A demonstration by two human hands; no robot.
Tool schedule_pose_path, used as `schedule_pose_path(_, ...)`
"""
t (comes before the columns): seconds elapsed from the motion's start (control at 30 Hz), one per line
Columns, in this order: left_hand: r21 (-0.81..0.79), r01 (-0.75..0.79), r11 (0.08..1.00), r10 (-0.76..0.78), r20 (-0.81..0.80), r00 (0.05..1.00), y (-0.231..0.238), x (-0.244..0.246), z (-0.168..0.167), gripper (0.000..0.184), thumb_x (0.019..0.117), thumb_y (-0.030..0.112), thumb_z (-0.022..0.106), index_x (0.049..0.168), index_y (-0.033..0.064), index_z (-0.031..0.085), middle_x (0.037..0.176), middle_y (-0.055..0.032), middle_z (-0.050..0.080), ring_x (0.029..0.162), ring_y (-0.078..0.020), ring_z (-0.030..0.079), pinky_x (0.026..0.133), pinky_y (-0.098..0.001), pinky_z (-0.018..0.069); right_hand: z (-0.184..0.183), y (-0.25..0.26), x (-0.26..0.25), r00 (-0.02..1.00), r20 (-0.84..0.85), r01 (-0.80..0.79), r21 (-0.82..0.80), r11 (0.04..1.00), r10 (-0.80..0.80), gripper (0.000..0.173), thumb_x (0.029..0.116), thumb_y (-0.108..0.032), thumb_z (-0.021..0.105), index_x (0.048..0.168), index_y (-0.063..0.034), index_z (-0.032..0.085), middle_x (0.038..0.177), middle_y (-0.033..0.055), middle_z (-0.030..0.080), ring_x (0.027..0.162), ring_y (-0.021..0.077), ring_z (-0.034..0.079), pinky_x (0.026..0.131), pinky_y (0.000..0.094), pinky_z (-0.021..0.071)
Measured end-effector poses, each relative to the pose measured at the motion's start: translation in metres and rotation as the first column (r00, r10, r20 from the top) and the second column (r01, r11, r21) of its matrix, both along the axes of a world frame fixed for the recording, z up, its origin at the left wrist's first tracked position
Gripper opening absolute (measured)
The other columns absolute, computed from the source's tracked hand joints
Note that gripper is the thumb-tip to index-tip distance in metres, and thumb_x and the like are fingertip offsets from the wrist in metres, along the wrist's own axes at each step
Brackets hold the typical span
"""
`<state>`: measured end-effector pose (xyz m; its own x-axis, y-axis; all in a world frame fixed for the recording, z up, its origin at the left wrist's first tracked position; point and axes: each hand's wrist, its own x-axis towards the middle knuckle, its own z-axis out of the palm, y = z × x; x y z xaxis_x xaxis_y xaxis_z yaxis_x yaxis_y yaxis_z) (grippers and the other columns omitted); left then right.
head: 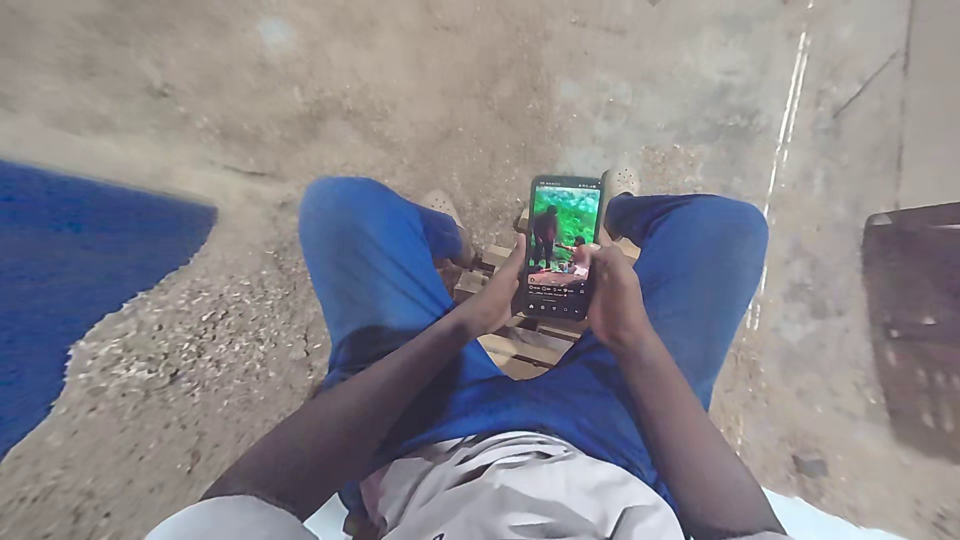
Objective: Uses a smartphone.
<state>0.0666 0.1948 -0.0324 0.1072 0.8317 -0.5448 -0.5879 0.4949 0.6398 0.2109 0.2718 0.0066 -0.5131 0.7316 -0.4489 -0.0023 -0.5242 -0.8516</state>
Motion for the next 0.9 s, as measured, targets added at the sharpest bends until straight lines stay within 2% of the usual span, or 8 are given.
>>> schedule_pose_path(0.63, 0.050, 0.025, 0.998, -0.027, 0.029, 0.999, -0.001, -0.002, -0.011, 0.073, 0.1034, 0.064, 0.008, 0.138, 0.0183, 0.053, 0.120, -0.0046, 0.069, 0.112, -0.0168, 0.067, 0.095, -0.0378, 0.0575, -0.002, 0.001, 0.002, 0.999, -0.024, -0.025, -0.001, 1.000, 0.025, 0.044, 0.0985, -0.033, 0.035, 0.140, -0.0235, 0.047, 0.115, -0.0016, 0.067, 0.101, 0.0090, 0.067, 0.084, 0.0318, 0.0588)
schedule_pose_path(0.9, 0.007, 0.012, 1.000, -0.012, 0.030, 0.999, -0.001, -0.001, -0.007, 0.074, 0.1033, 0.064, 0.007, 0.136, 0.0170, 0.054, 0.117, -0.0054, 0.070, 0.110, -0.0167, 0.067, 0.094, -0.0375, 0.0576, -0.001, 0.000, 0.001, 1.000, -0.008, -0.020, 0.000, 1.000, 0.020, 0.046, 0.0989, -0.034, 0.035, 0.142, -0.0242, 0.047, 0.120, -0.0021, 0.065, 0.105, 0.0085, 0.066, 0.086, 0.0315, 0.0581)
